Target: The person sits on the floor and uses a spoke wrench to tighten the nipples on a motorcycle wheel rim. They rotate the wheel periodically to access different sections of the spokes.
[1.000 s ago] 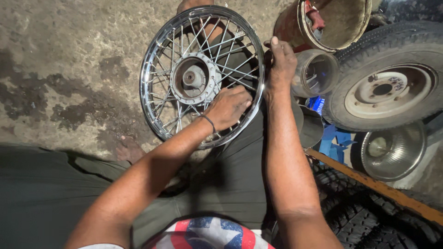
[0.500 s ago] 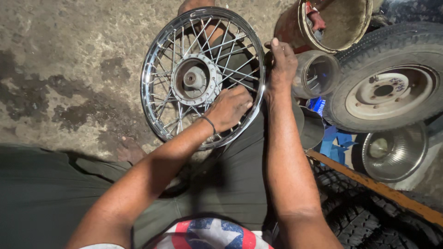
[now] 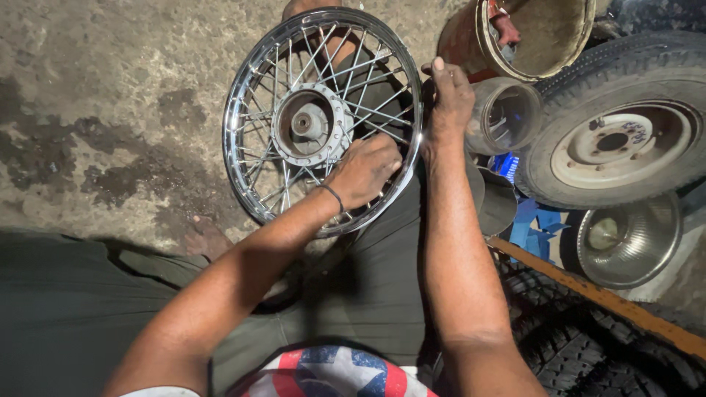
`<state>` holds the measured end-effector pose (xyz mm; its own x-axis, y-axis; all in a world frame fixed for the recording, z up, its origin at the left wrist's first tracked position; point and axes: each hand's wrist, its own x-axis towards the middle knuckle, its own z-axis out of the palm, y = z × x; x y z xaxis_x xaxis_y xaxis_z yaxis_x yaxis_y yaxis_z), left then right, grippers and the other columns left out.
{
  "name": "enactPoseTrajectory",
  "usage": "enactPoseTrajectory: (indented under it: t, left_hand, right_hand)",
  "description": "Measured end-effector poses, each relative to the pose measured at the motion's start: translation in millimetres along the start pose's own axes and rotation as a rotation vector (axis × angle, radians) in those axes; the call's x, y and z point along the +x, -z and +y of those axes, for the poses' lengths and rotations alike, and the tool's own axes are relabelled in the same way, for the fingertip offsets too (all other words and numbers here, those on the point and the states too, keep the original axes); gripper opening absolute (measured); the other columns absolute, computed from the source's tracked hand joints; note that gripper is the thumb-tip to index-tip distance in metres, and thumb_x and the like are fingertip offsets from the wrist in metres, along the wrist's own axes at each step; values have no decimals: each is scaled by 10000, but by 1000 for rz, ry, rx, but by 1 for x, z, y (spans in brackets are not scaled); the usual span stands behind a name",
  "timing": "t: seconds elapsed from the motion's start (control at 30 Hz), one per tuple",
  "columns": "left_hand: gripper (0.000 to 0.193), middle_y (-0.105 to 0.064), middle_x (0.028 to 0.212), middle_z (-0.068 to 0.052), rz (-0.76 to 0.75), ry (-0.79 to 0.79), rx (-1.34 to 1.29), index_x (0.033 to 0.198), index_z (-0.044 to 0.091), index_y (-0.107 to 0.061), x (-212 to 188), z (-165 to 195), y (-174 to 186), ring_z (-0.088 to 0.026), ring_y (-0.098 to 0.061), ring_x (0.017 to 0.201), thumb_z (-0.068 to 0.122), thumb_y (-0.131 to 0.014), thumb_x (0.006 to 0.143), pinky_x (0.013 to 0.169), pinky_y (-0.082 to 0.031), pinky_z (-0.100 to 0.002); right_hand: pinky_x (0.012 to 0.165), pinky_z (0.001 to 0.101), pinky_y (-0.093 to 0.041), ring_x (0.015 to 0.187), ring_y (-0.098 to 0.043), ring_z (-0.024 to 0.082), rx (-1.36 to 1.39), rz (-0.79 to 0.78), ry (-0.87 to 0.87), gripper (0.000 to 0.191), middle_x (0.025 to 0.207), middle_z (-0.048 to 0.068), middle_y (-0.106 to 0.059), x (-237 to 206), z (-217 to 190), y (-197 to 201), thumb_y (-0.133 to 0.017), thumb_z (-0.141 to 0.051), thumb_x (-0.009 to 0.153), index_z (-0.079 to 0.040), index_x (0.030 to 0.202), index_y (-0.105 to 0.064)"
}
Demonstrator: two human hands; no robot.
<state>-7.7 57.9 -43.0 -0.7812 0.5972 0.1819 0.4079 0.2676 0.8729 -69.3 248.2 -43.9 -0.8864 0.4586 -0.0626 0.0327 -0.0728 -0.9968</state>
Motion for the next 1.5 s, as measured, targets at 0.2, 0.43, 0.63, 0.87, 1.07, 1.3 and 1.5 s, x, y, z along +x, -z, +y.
enactPoseTrajectory:
  t: [0.2,0.43,0.63,0.87,1.07,1.3,1.5]
  left_hand:
    - [133,-600,1051,-84,-23,33,6,1040,78,-605,0,1,2,-300,-617,1024,105,-674,930,865,-450,-447]
    - [211,-596,1047,-91,20,-7,9,1061,68,-594,1,0,-1,-297,-611,1009,104,-690,877,860,-446,-438]
    - [212,-595,1055,-107,64,-70,-5,1075,53,-614,-1,-1,-3,-321,-608,1011,105,-672,878,833,-441,-440]
    - [236,-640,883,-99,-67,53,-13,928,75,-653,9,9,3,-315,-642,862,278,-611,1040,795,-450,-432]
    - [306,-681,772,-172,-46,179,249,885,23,-676,4,43,39,-355,-660,749,326,-681,924,713,-504,-468]
    - [316,-781,928,-94,54,539,-374,1027,-10,-758,-42,56,211,-133,-724,788,260,-595,1003,744,-583,-312]
    - [385,-754,1027,-140,332,558,-595,1125,-66,-733,-98,47,219,-169,-678,795,251,-524,1062,732,-568,-292]
  right_hand:
    - [663,258,-363,736,-472,74,-17,2,3,320,795,-43,-575,2,2,1,-722,-345,968,-26,961,-740]
    - [634,265,-375,702,-496,89,56,-13,-63,308,771,-29,-595,-3,-5,0,-719,-347,953,-39,947,-733]
    - [649,273,-359,715,-473,89,-14,5,-33,337,774,-27,-571,-1,-6,1,-706,-363,971,-30,935,-737]
    - [730,270,-414,795,-529,90,-103,-39,97,396,855,-3,-632,-2,-14,0,-656,-404,1026,-23,967,-746]
    - [452,293,-299,503,-416,121,589,-72,-312,356,670,4,-490,0,-49,-7,-655,-422,985,-67,975,-667]
    - [575,252,-408,648,-523,60,-73,-175,77,220,773,-30,-602,-13,-28,-35,-759,-258,994,-43,1030,-729]
    - [686,266,-454,764,-519,87,-326,-544,173,193,851,47,-608,-78,-33,-76,-785,-64,939,-39,1118,-714]
